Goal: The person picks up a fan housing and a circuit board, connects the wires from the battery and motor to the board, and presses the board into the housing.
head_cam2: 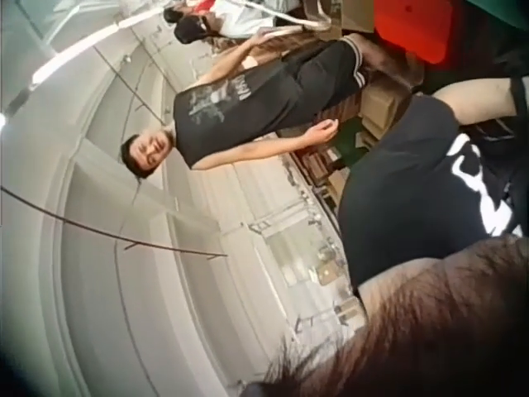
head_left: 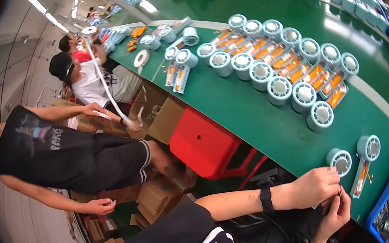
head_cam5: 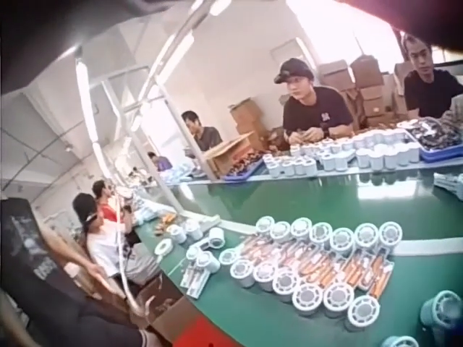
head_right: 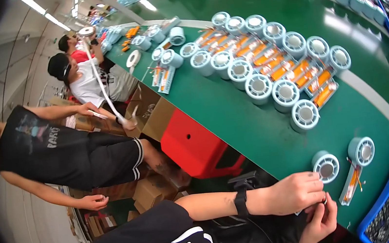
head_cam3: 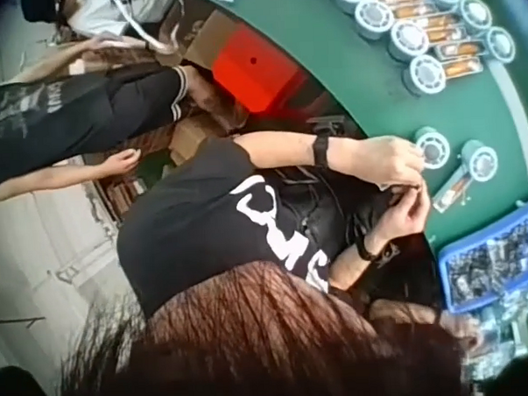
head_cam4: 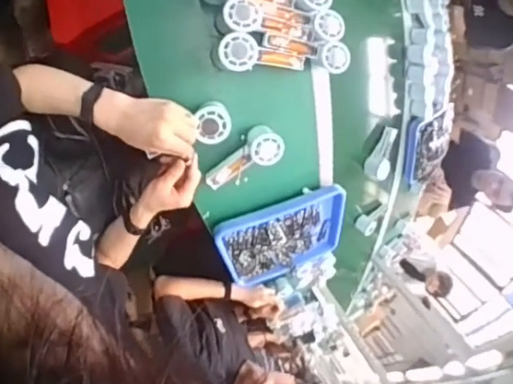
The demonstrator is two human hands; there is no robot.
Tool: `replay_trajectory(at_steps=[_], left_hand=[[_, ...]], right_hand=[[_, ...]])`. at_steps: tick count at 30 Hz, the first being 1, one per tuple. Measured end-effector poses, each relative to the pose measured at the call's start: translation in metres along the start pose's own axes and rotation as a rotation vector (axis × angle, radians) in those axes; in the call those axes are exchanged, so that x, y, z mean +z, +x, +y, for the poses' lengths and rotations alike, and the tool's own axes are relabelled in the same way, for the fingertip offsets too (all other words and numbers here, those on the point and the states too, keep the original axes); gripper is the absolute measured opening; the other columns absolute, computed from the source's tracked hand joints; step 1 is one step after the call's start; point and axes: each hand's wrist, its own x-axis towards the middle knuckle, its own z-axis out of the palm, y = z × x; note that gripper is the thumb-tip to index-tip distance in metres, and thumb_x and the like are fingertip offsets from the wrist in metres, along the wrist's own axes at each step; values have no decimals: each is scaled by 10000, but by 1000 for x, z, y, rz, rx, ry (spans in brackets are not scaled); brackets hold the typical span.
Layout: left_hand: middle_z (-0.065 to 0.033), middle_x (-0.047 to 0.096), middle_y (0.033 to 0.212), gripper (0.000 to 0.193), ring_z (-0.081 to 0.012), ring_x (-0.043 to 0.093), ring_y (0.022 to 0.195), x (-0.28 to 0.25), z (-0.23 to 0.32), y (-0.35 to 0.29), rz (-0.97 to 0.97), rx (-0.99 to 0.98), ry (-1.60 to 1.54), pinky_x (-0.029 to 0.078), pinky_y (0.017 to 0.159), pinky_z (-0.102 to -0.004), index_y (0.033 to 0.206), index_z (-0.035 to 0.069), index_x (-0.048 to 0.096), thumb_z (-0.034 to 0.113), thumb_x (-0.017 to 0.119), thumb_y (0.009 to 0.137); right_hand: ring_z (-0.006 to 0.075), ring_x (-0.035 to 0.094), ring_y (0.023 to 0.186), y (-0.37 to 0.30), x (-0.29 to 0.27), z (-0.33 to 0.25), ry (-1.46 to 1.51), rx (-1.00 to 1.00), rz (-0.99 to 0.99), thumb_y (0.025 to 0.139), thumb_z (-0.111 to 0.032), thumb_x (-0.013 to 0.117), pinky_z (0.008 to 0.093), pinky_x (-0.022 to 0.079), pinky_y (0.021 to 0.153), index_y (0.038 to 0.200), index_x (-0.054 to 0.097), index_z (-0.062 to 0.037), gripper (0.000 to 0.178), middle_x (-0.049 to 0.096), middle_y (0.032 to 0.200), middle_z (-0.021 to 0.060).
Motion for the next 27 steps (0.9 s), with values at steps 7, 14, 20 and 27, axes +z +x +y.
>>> replay_trajectory(at_steps=[7, 14, 20, 27], left_hand=[[-92, 566, 789, 159, -286, 595, 829, -5, -8, -8, -60, -60, -12, 515, 768, -384, 790, 10, 614, 147, 692, 809], [-87, 570, 790, 193, -280, 603, 829, -14, -3, 4, -129, -151, -27, 519, 770, -385, 752, 18, 605, 162, 700, 839], [-80, 573, 789, 181, -263, 608, 808, -17, -6, 11, -156, -48, 1, 530, 748, -374, 743, 25, 599, 153, 704, 816], [-78, 576, 792, 117, -256, 638, 784, -25, 3, 34, -212, 53, 16, 543, 677, -364, 750, 38, 584, 98, 678, 716]], right_hand=[[145, 647, 750, 18, 3, -26, -301, -164, -77, 953, -32, 673, 287, 531, 703, 1125, 707, 66, 202, 726, 920, 111], [204, 669, 747, 32, -1, -33, -434, -451, -157, 956, -61, 686, 329, 554, 731, 1100, 725, 74, 201, 741, 937, 120], [143, 580, 640, 33, -12, -22, -381, -421, -223, 951, -24, 630, 258, 443, 591, 1132, 704, 54, 210, 688, 859, 81], [192, 629, 624, 25, -17, -59, -424, -222, -215, 865, 18, 658, 285, 485, 575, 1047, 728, 56, 198, 697, 846, 149]])
